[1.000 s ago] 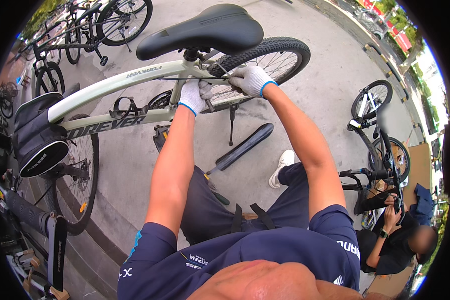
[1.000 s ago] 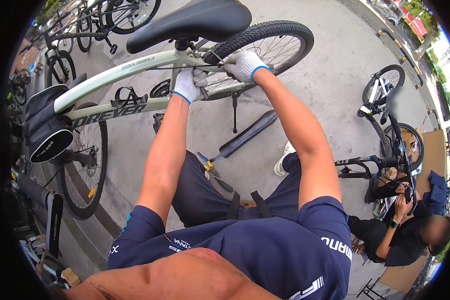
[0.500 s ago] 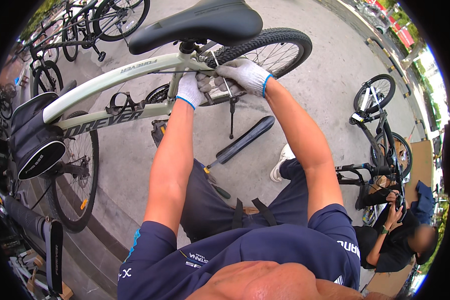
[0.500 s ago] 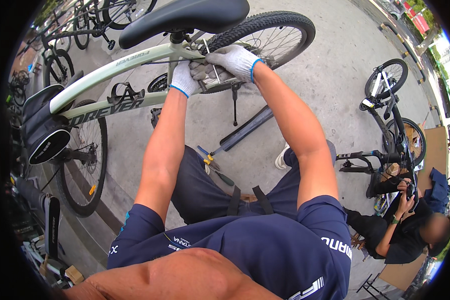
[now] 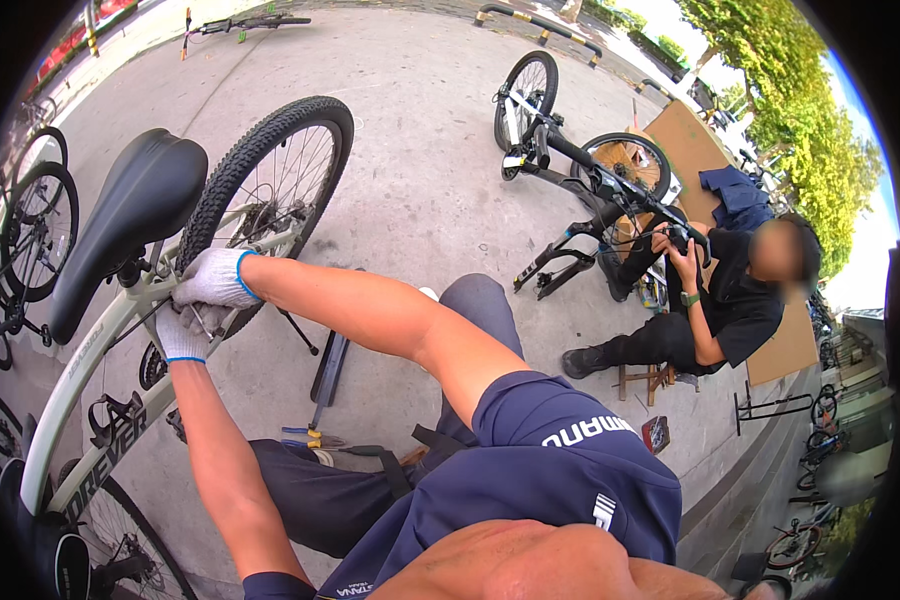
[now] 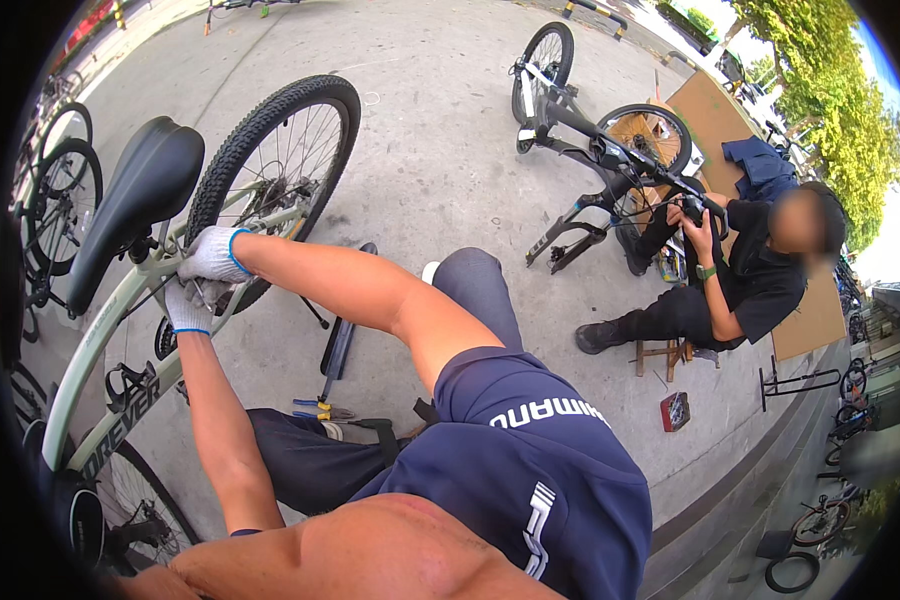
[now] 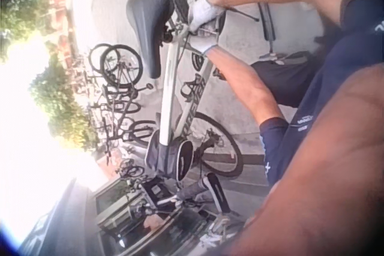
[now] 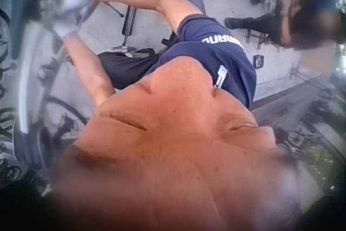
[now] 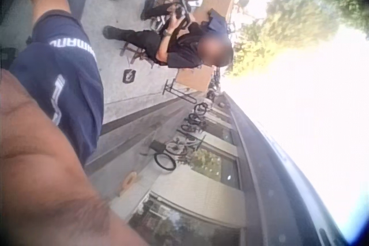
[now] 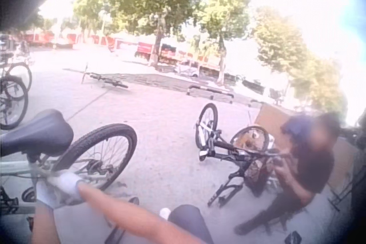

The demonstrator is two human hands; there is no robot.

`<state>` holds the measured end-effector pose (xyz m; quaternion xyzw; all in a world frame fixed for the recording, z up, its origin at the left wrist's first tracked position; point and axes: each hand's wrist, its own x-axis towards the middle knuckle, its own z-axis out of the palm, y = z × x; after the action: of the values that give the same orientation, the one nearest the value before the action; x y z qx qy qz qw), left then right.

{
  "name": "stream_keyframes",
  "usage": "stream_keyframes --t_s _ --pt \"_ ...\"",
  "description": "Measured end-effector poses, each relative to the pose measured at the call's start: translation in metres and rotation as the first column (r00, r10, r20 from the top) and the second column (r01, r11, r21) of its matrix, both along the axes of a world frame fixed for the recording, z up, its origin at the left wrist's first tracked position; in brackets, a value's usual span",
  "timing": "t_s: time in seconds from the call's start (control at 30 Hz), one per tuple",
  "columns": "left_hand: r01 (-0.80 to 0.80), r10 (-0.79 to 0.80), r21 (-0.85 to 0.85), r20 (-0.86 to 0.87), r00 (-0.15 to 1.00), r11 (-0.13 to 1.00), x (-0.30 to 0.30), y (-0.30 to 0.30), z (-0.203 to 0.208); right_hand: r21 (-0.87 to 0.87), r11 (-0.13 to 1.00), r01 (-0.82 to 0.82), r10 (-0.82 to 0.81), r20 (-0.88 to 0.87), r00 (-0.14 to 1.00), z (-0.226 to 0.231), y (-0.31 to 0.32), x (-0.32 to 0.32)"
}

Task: The person retrieves a bicycle mudguard from a shelf, walks outside, and installs it on the rear wheel of a bicycle. They use a wrench to tighten bolts and secure the mudguard in place.

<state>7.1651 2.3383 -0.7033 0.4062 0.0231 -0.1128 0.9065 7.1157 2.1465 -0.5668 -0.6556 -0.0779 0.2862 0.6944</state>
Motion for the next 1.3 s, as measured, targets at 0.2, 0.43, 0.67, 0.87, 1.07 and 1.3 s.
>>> stream_keyframes --t_s 0.2,0.43,0.67,0.87,1.07,1.3 --pt "-0.030 0.006 -0.185 -0.126 0.992 0.982 -0.016 -0.014 0.024 -0.031 0.996 -0.078 0.080 0.064 0.995 0.001 -0.008 0.014" --pt "0.066 -0.083 -0.210 -0.073 0.994 0.975 -0.030 -0.022 0.052 -0.011 1.000 -0.024 0.023 -0.101 0.995 0.000 0.004 0.010" --pt "-0.102 0.038 -0.239 -0.260 0.965 0.966 -0.024 -0.022 0.048 0.106 0.994 -0.004 0.010 -0.055 0.998 0.003 -0.010 0.001" --pt "-0.102 0.031 -0.238 -0.285 0.958 0.966 -0.021 -0.018 0.042 0.265 0.960 0.092 -0.025 -0.246 0.969 0.002 -0.007 -0.001" --pt "-0.061 -0.014 -0.252 -0.285 0.958 0.966 -0.017 -0.019 0.041 0.264 0.956 0.126 -0.048 -0.283 0.958 0.005 -0.005 -0.004" --pt "-0.102 0.005 -0.306 -0.302 0.953 0.947 -0.030 -0.026 0.057 0.429 0.894 0.132 0.048 -0.383 0.923 -0.010 0.001 0.005"
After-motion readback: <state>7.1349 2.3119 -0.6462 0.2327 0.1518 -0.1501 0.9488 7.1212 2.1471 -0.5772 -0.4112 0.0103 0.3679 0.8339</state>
